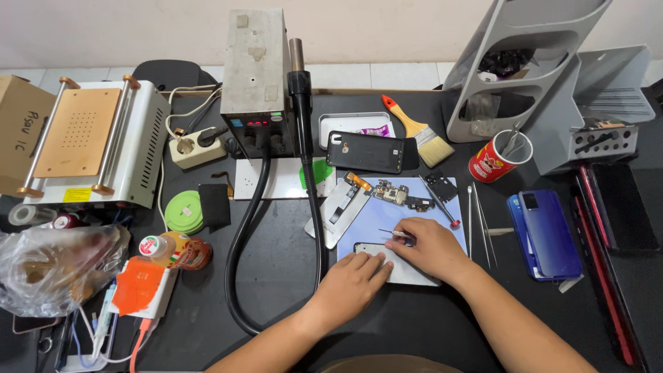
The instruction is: The person uses a metal spudger to pry and separate the screen assembly from the smartphone frame. They then use a brush to sweep debris from the frame's interior.
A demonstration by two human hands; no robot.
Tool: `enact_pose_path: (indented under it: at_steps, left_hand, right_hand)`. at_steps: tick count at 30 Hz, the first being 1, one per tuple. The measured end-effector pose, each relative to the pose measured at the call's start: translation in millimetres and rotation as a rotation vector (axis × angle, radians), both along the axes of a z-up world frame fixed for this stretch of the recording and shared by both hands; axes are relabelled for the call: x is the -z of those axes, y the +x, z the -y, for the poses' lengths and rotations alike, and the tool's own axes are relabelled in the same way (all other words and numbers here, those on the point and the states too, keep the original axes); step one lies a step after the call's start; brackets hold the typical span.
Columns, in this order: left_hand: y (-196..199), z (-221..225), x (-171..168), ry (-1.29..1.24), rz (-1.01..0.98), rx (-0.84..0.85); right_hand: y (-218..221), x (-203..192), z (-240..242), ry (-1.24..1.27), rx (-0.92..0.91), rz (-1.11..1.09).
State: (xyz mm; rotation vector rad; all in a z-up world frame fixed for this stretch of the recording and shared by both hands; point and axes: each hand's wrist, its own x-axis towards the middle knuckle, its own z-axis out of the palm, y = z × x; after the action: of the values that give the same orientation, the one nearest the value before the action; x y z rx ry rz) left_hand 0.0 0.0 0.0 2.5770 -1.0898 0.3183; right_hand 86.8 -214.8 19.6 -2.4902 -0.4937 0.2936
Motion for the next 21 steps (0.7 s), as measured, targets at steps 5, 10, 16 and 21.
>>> enact_pose_path:
  at_steps: [5,10,16,21]
  left_hand:
    - [2,1,-7,-0.015,0.061,0.000]
    - [2,2,-9,-0.002,0.073,-0.004]
    - [3,1,-5,0.007,0.061,-0.006]
    - [1,2,-3,0.007,0.064,-0.015]
  right_hand:
    - [-3,-3,-5,0.014,0.024,0.035]
    - [0,-3,-4,0.024,0.005,0.031]
    - [5,2,4,0.065,-0.025,-0.033]
    - [1,-1,1,0.000,-0.009,0.002]
